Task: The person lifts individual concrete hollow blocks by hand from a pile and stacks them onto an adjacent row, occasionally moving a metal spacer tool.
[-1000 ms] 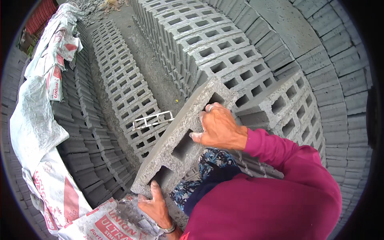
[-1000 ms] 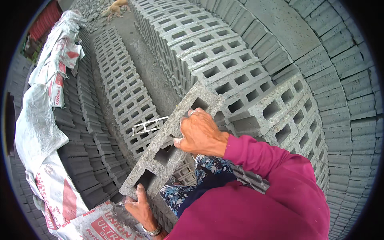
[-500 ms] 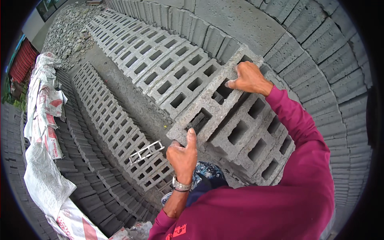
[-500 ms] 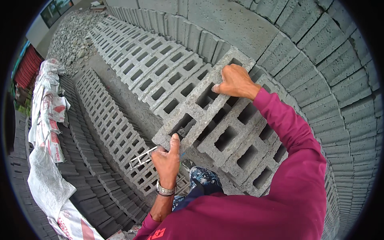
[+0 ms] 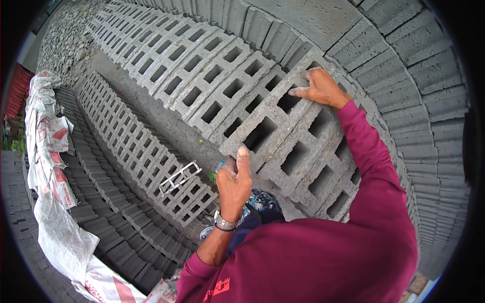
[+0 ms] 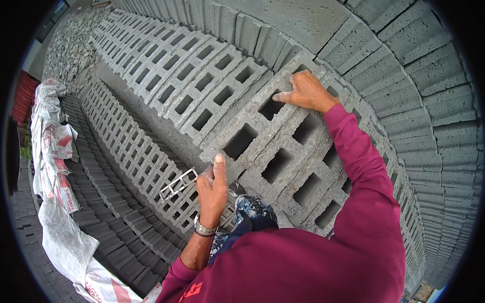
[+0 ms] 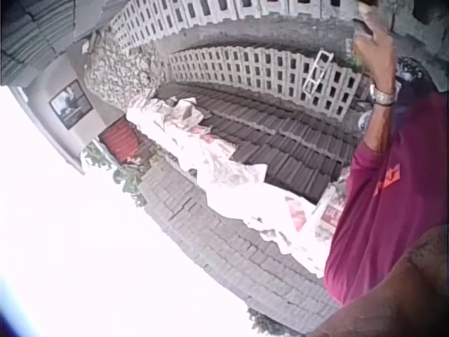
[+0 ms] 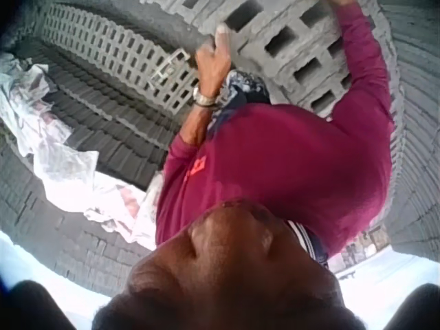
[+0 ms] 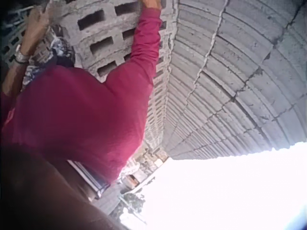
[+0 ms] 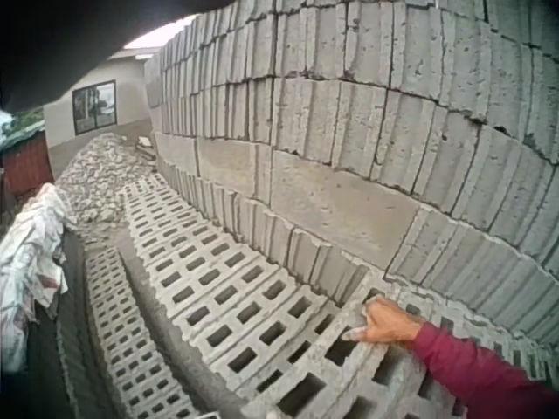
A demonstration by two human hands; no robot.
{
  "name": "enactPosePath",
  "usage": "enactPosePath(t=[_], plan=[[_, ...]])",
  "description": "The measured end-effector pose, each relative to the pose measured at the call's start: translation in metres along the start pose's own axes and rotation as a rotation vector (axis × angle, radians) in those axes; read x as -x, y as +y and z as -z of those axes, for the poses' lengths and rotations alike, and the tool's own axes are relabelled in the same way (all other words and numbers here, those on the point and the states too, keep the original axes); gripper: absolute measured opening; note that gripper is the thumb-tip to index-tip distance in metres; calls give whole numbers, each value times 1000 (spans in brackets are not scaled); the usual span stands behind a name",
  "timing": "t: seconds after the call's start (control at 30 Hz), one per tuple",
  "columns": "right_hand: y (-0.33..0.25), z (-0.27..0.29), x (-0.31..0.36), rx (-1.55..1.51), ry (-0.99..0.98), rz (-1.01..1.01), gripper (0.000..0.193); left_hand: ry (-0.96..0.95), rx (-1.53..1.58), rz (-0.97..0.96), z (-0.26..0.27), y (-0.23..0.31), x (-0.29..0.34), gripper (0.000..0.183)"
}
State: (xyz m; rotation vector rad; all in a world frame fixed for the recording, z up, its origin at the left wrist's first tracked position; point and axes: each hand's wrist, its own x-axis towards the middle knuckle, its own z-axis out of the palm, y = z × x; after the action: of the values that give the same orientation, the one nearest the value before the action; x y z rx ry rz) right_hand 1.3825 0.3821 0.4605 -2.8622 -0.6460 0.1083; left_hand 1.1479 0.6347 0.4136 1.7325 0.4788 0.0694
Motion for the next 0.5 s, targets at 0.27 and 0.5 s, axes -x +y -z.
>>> enactPosePath(t=[0.27,0.5], plan=[[-71,39,19,403,269,23,50,-278,830,285,79,-109,2,77],[-344,-80,130,-437,147,-6,20,468,341,733,244,-423,141,46]])
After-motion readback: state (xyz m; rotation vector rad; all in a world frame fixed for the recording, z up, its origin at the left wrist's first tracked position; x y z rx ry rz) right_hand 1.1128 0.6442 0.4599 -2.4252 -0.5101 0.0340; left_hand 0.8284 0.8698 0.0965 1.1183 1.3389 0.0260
